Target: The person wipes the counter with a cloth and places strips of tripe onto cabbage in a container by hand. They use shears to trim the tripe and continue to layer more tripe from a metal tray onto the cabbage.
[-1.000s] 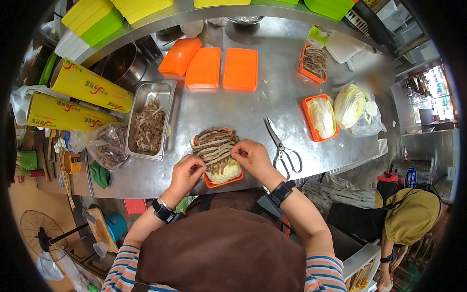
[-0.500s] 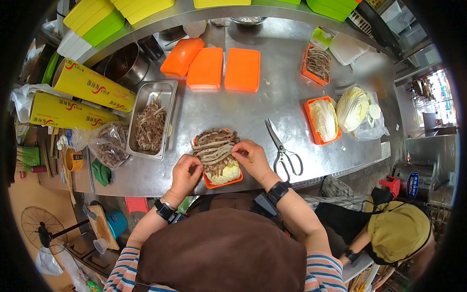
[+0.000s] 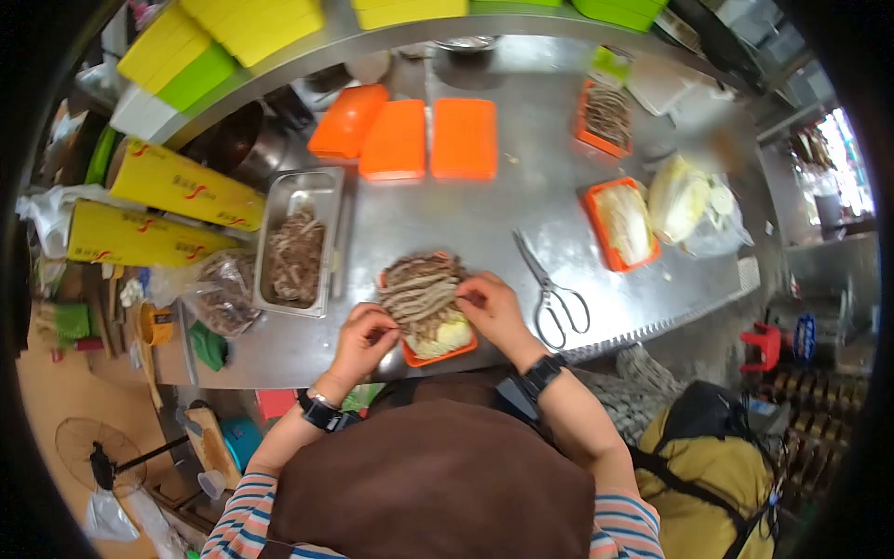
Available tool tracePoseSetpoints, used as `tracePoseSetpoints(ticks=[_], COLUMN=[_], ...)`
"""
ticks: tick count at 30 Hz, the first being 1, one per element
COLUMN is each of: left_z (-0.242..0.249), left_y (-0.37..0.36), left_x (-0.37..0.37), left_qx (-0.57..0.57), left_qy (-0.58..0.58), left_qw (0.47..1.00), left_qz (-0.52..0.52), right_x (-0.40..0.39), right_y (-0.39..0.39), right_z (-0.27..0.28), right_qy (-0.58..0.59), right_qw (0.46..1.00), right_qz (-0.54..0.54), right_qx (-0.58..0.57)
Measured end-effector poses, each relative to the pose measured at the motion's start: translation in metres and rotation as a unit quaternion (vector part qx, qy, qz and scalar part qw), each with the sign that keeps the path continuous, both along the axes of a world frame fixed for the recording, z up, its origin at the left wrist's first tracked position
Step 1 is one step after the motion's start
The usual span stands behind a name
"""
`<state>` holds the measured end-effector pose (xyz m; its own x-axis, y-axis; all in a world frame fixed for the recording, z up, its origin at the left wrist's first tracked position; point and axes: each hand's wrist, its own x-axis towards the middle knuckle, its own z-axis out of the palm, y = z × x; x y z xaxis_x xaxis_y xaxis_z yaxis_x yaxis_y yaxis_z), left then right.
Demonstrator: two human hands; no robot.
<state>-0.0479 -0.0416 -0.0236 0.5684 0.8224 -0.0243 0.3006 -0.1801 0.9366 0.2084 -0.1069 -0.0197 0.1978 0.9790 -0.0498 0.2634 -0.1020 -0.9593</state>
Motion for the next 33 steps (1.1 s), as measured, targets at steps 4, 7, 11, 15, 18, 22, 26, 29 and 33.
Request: tracePoseSetpoints(ticks=[4, 7, 11, 15, 18, 22, 26, 29, 33], left_z=[0.020, 0.046, 0.067, 0.076, 0.054, 0.032, 0.033, 0.040, 0.078], left_y=[0.003, 0.005, 0.030, 0.110, 0.168, 0.207, 0.210, 0.215, 0.213], left_x=[-0.010, -0.020, -0.042, -0.062, -0.062, -0.052, -0.054, -0.077, -0.103], left_qx=[0.009, 0.057, 0.220, 0.276, 0.250, 0.233, 0.255, 0.202, -0.072], left_qy=[0.055, 0.137, 0.144, 0.192, 0.250, 0.427, 0.454, 0.261, -0.097], left_qw=[0.998, 0.989, 0.965, 0.934, 0.927, 0.873, 0.854, 0.941, 0.983], left_qz=[-0.018, -0.022, 0.010, 0.117, 0.122, 0.031, 0.006, 0.075, 0.141], right_x=[-0.002, -0.003, -0.001, 0.002, 0.002, 0.001, -0.004, -0.005, -0.010], right_y=[-0.002, -0.004, -0.009, -0.018, -0.022, -0.031, -0.038, -0.043, -0.036], right_z=[0.004, 0.024, 0.037, 0.036, 0.039, 0.036, 0.042, 0.040, 0.054], right_qy=[-0.035, -0.041, -0.114, -0.157, -0.124, -0.120, -0.116, -0.084, -0.096], right_qw=[0.999, 0.999, 0.993, 0.983, 0.985, 0.983, 0.980, 0.980, 0.982], right_qz=[-0.010, -0.029, -0.040, -0.094, -0.123, -0.139, -0.159, -0.174, -0.163], right_qx=[0.007, -0.021, -0.010, 0.004, 0.001, -0.024, -0.035, -0.036, -0.020])
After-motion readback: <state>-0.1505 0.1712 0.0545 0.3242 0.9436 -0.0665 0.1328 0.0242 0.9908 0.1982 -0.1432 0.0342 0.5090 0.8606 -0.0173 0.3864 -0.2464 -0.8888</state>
